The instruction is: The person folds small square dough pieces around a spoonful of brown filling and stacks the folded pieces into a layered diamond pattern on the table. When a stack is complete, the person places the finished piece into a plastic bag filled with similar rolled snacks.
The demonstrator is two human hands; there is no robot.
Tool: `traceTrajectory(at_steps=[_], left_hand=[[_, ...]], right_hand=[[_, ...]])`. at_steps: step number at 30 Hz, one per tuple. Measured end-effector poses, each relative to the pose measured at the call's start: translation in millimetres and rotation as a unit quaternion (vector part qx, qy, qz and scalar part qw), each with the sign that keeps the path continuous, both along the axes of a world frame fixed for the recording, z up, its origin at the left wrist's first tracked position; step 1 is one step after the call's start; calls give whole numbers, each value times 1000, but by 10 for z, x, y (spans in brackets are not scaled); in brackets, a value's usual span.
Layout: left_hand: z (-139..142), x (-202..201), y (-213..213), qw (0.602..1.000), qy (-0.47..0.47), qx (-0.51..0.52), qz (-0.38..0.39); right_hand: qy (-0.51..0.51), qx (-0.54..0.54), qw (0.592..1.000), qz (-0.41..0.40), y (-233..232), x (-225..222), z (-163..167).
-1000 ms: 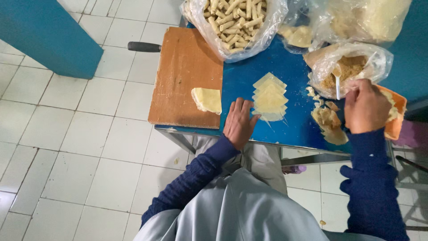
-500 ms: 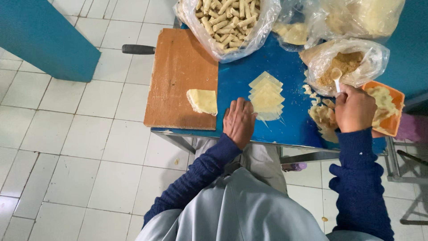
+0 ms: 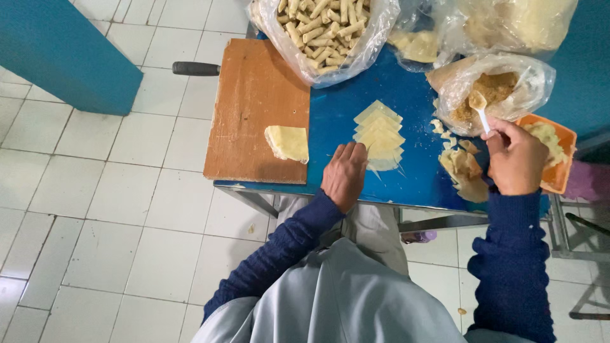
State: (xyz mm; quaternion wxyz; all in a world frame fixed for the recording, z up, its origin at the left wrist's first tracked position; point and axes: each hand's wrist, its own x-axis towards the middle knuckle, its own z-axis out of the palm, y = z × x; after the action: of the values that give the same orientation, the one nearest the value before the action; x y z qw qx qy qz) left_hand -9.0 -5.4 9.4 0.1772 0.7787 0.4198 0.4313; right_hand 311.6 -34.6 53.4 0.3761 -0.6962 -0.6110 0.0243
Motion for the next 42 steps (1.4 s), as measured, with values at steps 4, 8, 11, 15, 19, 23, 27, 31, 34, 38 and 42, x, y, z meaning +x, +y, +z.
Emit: traceTrajectory(at_steps=[4,8,11,15,19,23,27,31,34,38,42], left_hand=[[21,2,1,998,-44,-38,-20],[14,9,18,992,-104,-62,-26],[-9,28,30,987,-136,-82,-26],[-50,35,34,983,-163,-76,-21],[-101,39,65,979,-179,-97,-20],[-152,49,108,976,-196,-87,-27],[-173,65,143,970,-212,-109,-42],[-176,62,165,974,-197,-102,-56],[-177,96,192,976,-194,-84,-60],[-168,103,192,977,-184,-79,-73],[-111,20,160,979,-145,-78,-119]], right_hand=[[119,-40,992,-14,-282,-186,168],[156,-63,985,40,-503,-387,196],[207,-114,964,121,-494,-544,113],[162,-147,956,195,-386,-723,38],[11,-115,973,201,-295,-872,44],[-157,1,957,245,-284,-913,91],[-292,20,924,248,-327,-879,108],[-354,49,900,250,-408,-810,97],[-340,63,907,239,-469,-746,44],[-289,80,934,196,-564,-526,-57],[-256,64,963,46,-544,-83,-43]])
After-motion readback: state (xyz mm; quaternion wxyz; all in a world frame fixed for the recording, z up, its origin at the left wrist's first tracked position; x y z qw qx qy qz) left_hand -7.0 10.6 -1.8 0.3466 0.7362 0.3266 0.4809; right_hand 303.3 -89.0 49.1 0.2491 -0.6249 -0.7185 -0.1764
